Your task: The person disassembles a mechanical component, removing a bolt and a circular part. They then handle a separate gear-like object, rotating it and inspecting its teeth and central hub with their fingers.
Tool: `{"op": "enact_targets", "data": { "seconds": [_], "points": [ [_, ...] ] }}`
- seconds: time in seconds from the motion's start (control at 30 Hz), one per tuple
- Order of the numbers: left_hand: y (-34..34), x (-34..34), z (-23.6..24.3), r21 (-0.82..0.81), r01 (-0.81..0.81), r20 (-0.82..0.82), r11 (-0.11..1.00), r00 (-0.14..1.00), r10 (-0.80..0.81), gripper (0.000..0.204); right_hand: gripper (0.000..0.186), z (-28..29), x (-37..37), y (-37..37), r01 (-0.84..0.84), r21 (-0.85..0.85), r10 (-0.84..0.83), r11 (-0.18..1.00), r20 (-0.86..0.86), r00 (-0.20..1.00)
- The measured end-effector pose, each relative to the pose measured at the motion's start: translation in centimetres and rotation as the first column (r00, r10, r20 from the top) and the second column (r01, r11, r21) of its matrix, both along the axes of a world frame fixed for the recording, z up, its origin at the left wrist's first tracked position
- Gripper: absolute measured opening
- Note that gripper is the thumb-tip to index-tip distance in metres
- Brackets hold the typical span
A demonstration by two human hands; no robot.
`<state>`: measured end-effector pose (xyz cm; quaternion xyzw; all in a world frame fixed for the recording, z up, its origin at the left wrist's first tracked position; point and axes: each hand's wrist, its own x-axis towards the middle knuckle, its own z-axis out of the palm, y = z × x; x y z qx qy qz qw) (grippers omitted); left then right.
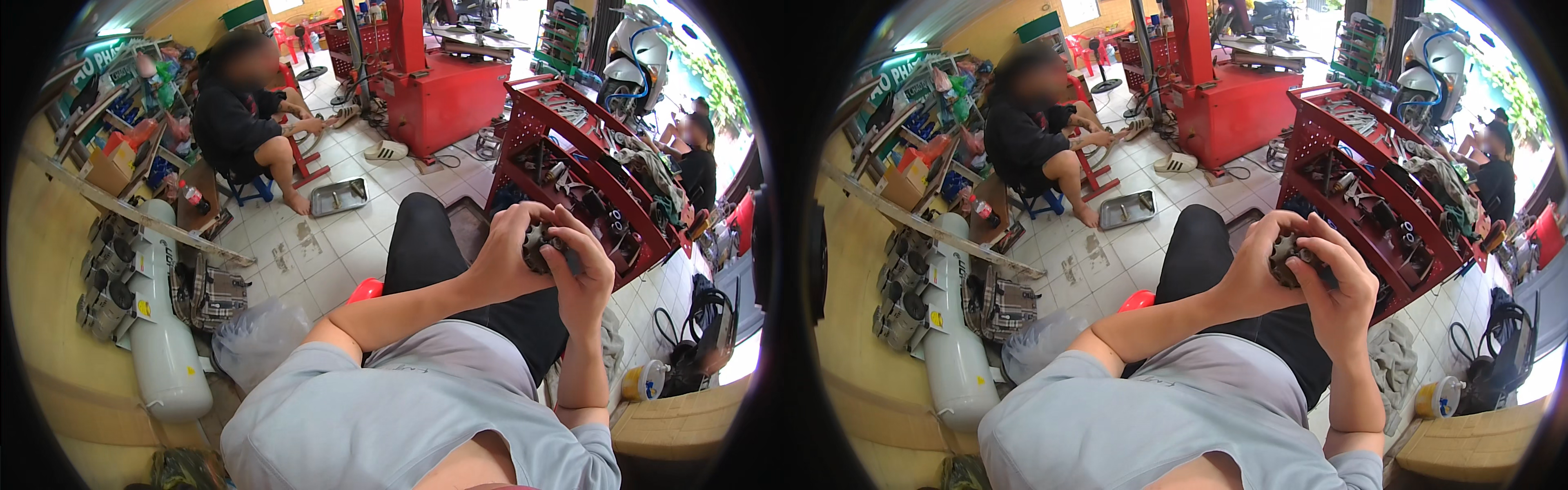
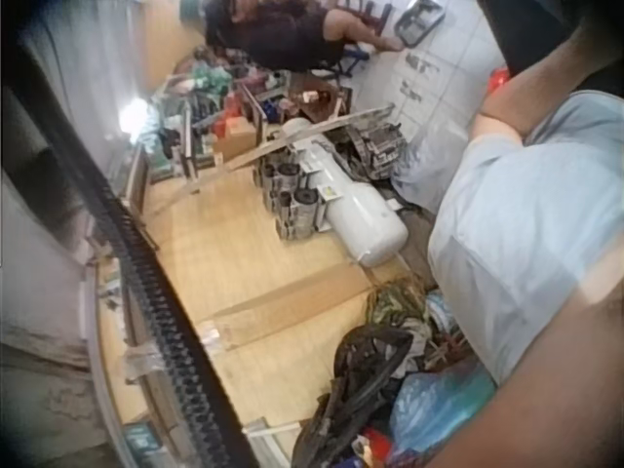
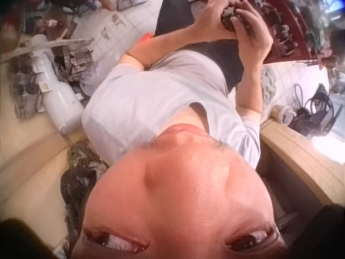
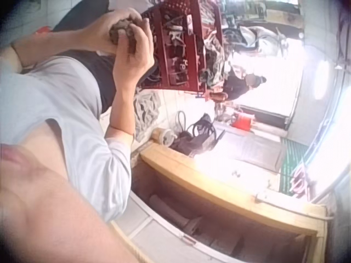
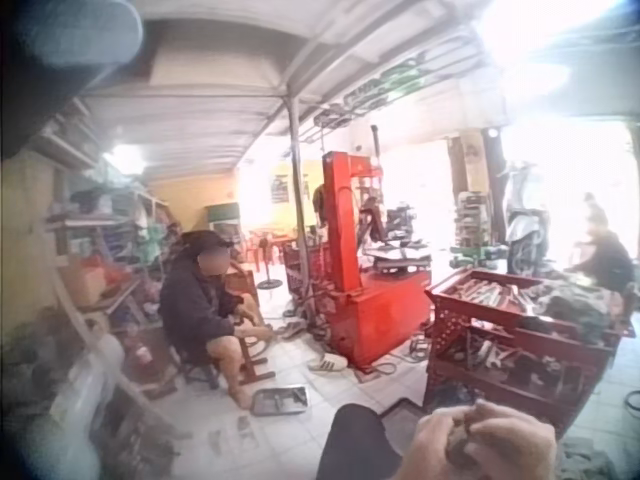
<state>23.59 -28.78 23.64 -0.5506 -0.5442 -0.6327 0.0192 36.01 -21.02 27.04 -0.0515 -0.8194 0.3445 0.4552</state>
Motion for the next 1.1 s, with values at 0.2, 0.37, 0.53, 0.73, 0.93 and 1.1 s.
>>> {"op": "enact_targets", "data": {
  "seconds": [0.2,0.37,0.53,0.73,0.93,1.1],
  "points": [
    [0.0,-1.4,-0.7,-0.072,0.106,-0.07,0.992,0.991,-0.111,0.062,0.025,0.9,0.4,0.5,0.018,0.156,-0.024,0.988,0.036,0.999],
    [-0.2,-0.7,-0.6,-0.108,0.357,0.204,0.928,0.921,-0.331,0.057,0.023,0.9,0.3,0.4,-0.072,0.029,0.068,0.997,0.112,0.991],
    [-0.2,-0.7,-0.8,-0.094,0.468,0.312,0.879,0.852,-0.42,0.056,0.022,0.8,0.1,0.3,-0.123,0.066,0.114,0.99,0.126,0.985],
    [-0.8,-1.2,-1.3,-0.097,0.322,0.08,0.942,0.946,-0.315,0.061,0.033,0.9,0.2,0.0,-0.198,0.065,0.197,0.978,0.021,0.98],
    [-0.5,-1.1,-1.5,-0.113,0.353,0.041,0.929,0.936,-0.35,0.062,0.026,0.6,0.6,0.6,-0.161,0.075,0.161,0.984,0.016,0.987],
    [-0.8,-1.4,-1.3,-0.098,0.313,0.095,0.945,0.948,-0.304,0.067,0.026,1.3,0.7,0.8,-0.258,0.132,0.256,0.957,0.034,0.966]
  ]
}}
